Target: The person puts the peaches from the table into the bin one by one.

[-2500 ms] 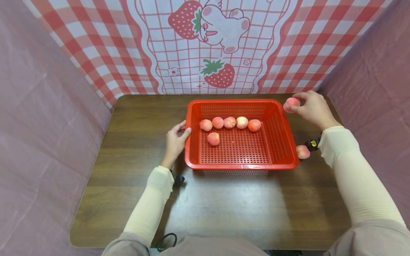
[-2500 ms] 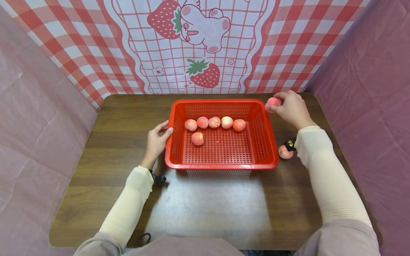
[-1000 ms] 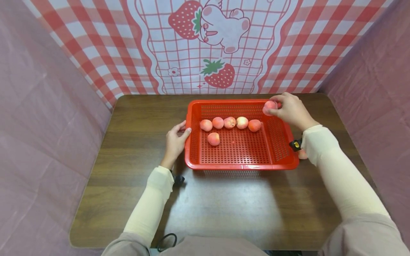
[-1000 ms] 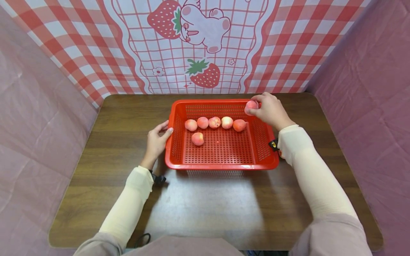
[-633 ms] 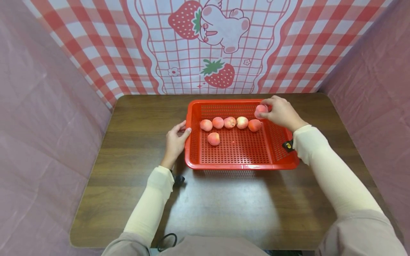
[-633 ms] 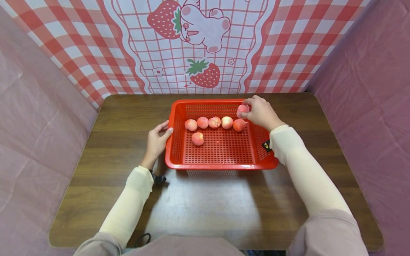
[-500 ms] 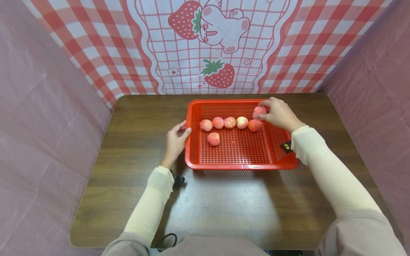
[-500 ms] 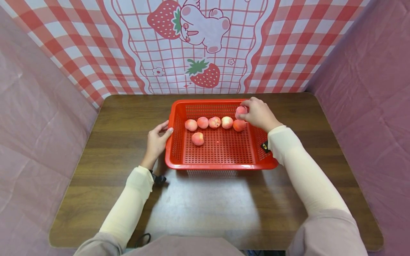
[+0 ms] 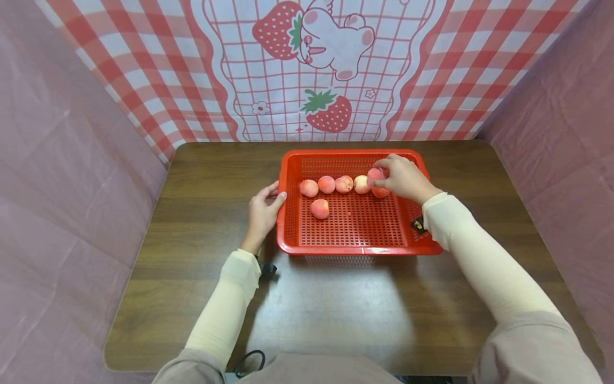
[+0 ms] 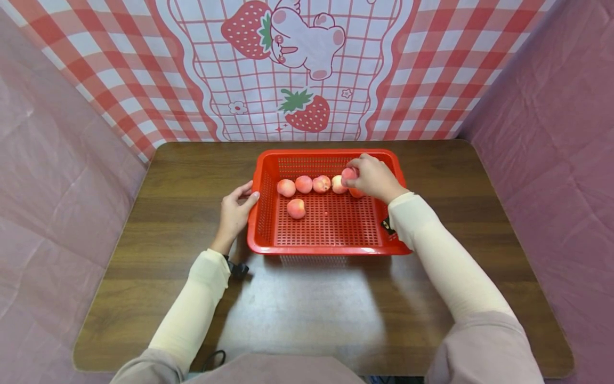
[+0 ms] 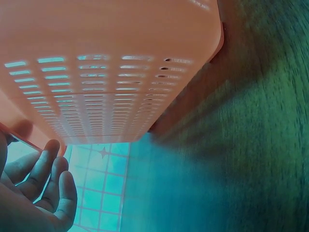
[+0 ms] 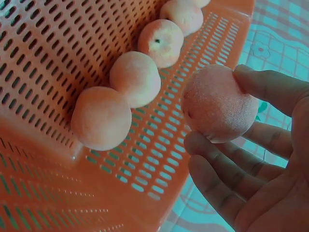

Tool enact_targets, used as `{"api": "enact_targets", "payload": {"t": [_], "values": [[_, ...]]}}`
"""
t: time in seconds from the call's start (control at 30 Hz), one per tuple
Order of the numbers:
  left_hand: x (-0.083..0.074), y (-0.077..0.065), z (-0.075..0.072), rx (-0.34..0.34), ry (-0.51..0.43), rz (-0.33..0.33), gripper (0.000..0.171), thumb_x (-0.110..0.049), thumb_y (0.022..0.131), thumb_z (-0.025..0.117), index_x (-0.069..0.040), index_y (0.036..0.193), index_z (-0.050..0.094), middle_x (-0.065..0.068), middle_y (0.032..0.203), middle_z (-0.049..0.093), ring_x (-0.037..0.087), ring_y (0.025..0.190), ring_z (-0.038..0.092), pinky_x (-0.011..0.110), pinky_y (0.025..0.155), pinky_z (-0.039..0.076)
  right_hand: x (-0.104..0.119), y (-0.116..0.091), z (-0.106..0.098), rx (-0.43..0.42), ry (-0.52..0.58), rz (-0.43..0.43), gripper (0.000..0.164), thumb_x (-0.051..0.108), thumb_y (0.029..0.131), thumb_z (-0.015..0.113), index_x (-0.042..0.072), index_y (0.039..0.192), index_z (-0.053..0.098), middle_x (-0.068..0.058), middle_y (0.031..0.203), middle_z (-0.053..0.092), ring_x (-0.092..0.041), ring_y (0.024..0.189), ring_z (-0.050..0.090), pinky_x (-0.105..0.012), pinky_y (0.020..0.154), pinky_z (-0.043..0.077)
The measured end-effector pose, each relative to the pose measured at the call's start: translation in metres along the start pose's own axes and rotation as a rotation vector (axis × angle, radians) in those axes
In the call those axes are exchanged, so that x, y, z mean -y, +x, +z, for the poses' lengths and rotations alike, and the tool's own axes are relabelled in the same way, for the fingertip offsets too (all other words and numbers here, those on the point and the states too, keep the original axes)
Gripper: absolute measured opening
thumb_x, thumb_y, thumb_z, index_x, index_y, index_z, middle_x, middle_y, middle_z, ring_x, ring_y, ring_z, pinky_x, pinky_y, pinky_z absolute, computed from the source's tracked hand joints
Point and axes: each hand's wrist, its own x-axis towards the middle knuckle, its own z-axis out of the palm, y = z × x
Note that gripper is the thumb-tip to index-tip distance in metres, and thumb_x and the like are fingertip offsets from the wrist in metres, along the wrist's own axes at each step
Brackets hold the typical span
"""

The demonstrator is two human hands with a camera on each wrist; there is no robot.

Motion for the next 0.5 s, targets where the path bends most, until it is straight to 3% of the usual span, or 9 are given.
{"api": "enact_targets", "payload": {"t": [0.2, 0.5], "values": [[-0.001, -0.001, 0.0, 0.0, -0.01, -0.012, 0.04, -0.01, 0.09, 0.067, 0.003, 0.127, 0.061, 0.027, 0.11, 0.068, 0.037, 0.097, 0.067, 0.044, 0.085, 0.058, 0.002, 0.003, 0.011, 0.004, -0.022, -0.028, 0.05, 0.025, 0.087, 0.073, 0.001, 0.129, 0.06, -0.018, 0.118, 0.057, -0.032, 0.098, 0.055, -0.048, 0.088, 0.049], [-0.001, -0.002, 0.0, 0.002, -0.004, -0.021, 0.039, -0.011, 0.09, 0.067, 0.001, 0.127, 0.062, 0.025, 0.109, 0.069, 0.036, 0.095, 0.067, 0.043, 0.084, 0.058, 0.005, 0.005, 0.024, 0.037, -0.034, -0.025, 0.051, 0.02, 0.085, 0.075, 0.0, 0.129, 0.06, -0.019, 0.125, 0.058, -0.034, 0.106, 0.056, -0.052, 0.099, 0.048]]}}
